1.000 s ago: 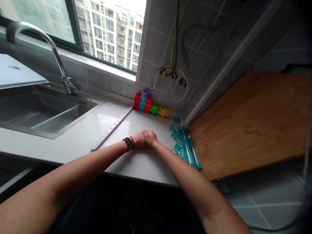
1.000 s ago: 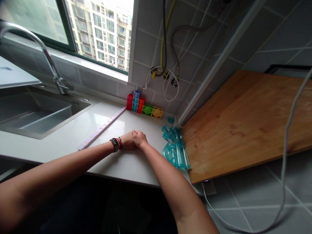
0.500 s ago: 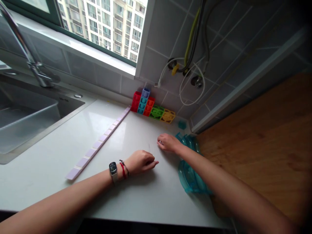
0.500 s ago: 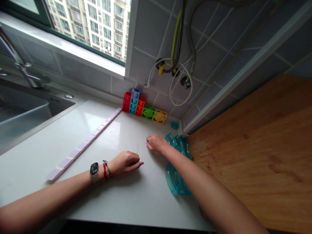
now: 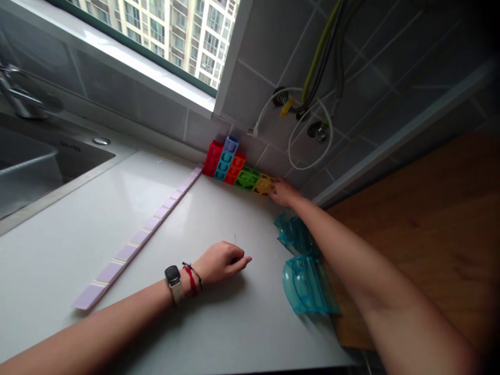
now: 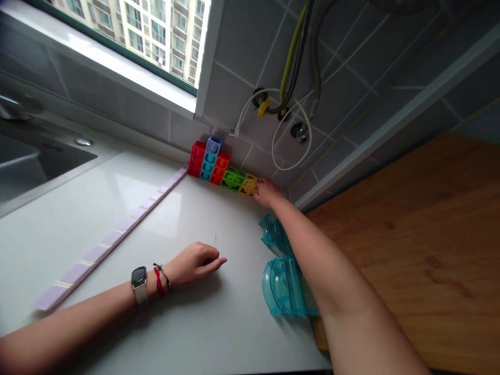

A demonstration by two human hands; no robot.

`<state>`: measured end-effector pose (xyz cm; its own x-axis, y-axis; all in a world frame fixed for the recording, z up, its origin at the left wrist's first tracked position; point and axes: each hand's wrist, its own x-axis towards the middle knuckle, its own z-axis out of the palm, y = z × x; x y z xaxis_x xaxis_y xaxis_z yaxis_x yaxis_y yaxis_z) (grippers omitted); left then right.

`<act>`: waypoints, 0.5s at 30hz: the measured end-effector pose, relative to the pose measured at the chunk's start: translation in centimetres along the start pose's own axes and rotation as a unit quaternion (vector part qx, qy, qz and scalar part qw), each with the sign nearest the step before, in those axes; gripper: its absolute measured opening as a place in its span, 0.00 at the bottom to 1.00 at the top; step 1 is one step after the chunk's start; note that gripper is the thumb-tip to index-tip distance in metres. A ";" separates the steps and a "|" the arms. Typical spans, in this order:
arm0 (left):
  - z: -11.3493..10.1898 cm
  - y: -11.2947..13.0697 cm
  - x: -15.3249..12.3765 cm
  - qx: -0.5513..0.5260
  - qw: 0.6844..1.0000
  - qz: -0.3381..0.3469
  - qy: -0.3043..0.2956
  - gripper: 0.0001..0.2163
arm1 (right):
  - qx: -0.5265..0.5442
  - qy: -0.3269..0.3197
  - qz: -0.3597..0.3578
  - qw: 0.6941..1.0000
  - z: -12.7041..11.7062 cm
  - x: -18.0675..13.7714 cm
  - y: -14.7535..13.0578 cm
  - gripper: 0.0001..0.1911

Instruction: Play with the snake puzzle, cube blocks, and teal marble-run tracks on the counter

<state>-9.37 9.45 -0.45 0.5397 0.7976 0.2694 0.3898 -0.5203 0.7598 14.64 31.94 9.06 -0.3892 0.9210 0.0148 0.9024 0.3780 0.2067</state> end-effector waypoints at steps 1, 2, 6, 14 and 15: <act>0.0 0.0 0.1 -0.007 1.000 -0.005 0.000 0.21 | -0.001 -0.005 0.002 1.000 0.0 0.4 0.3 0.17; -0.1 -0.1 0.1 -0.015 1.000 -0.010 0.001 0.21 | -0.001 -0.009 0.003 1.000 -0.1 0.7 0.6 0.17; -0.3 -0.2 0.4 -0.049 0.998 -0.026 0.003 0.22 | 0.003 -0.008 0.025 1.000 -0.2 2.4 0.9 0.19; -0.3 -0.5 0.7 -0.077 0.994 -0.075 0.006 0.23 | 0.029 0.005 0.026 0.999 1.2 5.4 -1.0 0.29; -0.2 -0.6 0.7 -0.077 0.994 -0.072 0.006 0.23 | 0.030 0.008 0.025 0.999 1.4 5.5 -1.0 0.31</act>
<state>-9.37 10.38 -0.55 0.4766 0.8648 0.1578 0.3433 -0.3484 0.8722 11.83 36.71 7.52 -0.3456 0.9376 0.0392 0.9301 0.3368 0.1467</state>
